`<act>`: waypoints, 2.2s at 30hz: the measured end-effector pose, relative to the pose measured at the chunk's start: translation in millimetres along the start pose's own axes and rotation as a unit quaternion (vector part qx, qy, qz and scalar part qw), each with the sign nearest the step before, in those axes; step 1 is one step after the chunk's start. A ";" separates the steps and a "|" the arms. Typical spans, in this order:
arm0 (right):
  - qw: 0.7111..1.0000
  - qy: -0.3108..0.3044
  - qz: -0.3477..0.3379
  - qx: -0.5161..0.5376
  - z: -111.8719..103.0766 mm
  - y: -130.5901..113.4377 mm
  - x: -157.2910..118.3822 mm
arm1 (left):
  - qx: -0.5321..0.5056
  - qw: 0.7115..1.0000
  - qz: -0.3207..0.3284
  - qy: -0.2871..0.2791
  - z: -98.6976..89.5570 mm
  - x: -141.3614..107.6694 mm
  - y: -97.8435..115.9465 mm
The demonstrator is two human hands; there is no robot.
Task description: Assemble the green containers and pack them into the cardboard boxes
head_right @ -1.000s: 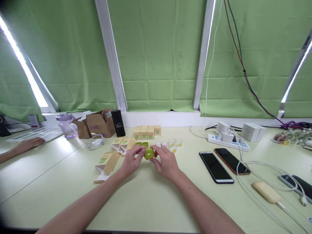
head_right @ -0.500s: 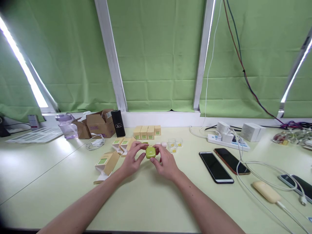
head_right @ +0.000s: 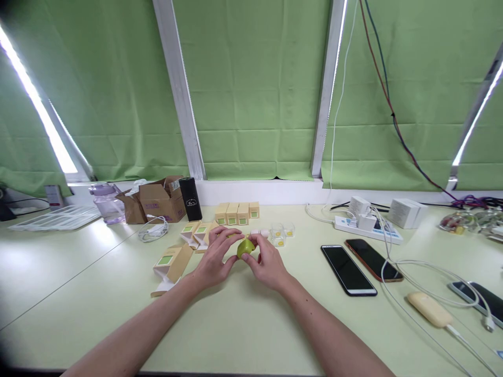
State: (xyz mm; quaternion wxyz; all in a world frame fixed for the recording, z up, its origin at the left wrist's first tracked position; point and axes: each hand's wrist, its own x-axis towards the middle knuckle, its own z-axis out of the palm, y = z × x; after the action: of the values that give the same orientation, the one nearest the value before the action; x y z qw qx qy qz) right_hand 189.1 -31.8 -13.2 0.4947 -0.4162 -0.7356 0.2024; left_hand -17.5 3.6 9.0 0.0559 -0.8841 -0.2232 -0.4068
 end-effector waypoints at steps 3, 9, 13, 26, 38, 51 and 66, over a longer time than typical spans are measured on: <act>1.000 -0.001 -0.004 -0.015 1.5 0.5 -0.1 | 0.007 1.000 0.000 -0.017 0.8 -1.0 0.8; 0.999 0.003 -0.007 -0.039 3.2 0.3 -0.1 | -0.002 1.000 -0.002 -0.020 1.2 -0.9 1.2; 0.999 -0.004 -0.001 -0.042 4.1 1.4 0.1 | -0.002 1.000 0.001 -0.022 1.3 -1.0 1.7; 0.952 -0.040 -0.086 -0.290 5.0 13.2 -1.5 | -0.105 0.977 -0.162 0.091 6.3 2.3 -14.3; 0.868 -0.135 -0.141 -0.456 19.6 12.5 15.5 | -0.253 0.910 -0.309 0.112 10.7 2.5 -31.2; 0.855 -0.127 -0.139 -0.483 28.7 16.3 31.5 | -0.244 0.916 -0.297 0.117 10.5 1.8 -32.2; 0.918 0.032 -0.148 -0.367 12.1 8.5 6.4 | -0.231 0.921 -0.296 0.108 13.3 -0.5 -28.9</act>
State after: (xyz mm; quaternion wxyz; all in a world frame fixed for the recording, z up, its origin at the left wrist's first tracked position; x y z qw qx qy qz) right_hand 180.7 -20.3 -20.8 0.3547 -0.4611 -0.7953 -0.1706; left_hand -21.3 33.0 -2.5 -0.2490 -0.7166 -0.3667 -0.5385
